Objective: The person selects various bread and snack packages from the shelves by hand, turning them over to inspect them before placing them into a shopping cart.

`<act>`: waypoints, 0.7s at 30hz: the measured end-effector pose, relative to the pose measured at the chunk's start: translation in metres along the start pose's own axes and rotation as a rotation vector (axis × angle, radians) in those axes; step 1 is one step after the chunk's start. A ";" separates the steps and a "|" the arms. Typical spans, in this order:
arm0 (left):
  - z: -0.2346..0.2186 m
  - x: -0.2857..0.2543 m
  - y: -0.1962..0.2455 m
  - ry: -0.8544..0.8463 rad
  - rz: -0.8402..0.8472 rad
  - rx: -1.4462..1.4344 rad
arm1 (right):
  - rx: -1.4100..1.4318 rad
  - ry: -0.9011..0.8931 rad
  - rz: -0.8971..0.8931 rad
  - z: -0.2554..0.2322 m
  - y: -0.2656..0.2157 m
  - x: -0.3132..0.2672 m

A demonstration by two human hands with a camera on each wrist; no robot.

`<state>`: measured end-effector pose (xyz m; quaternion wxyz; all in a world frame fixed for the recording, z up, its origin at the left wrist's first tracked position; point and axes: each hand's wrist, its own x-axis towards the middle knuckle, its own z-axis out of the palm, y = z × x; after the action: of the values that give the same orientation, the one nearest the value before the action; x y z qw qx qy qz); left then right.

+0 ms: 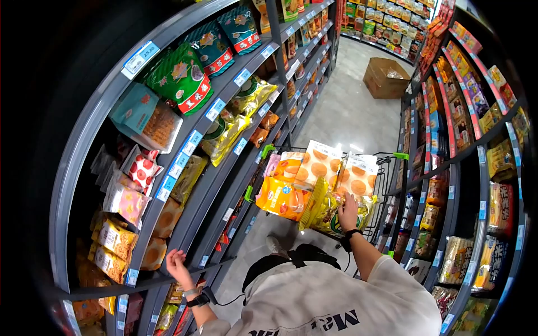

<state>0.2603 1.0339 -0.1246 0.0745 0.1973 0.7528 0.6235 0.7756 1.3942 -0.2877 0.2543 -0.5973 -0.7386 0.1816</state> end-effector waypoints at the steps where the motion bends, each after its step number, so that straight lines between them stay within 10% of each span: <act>1: -0.008 0.003 -0.008 0.015 -0.017 -0.017 | 0.176 0.021 0.026 -0.006 -0.001 0.000; 3: -0.027 0.007 -0.025 0.009 -0.041 0.035 | 0.372 0.058 0.115 -0.019 0.011 0.005; 9: 0.004 0.013 -0.028 -0.050 -0.104 0.025 | -0.178 0.418 0.240 -0.120 0.056 0.003; 15: 0.104 0.003 -0.004 -0.259 -0.021 -0.051 | -0.015 0.156 0.543 -0.147 0.174 -0.037; 21: 0.156 -0.058 0.022 -0.395 -0.054 -0.096 | 0.092 0.076 0.594 -0.168 0.141 -0.043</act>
<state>0.3731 1.1563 -0.1437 0.2465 0.2919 0.6981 0.6056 0.9936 1.3769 -0.2400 0.2444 -0.7815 -0.5124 0.2589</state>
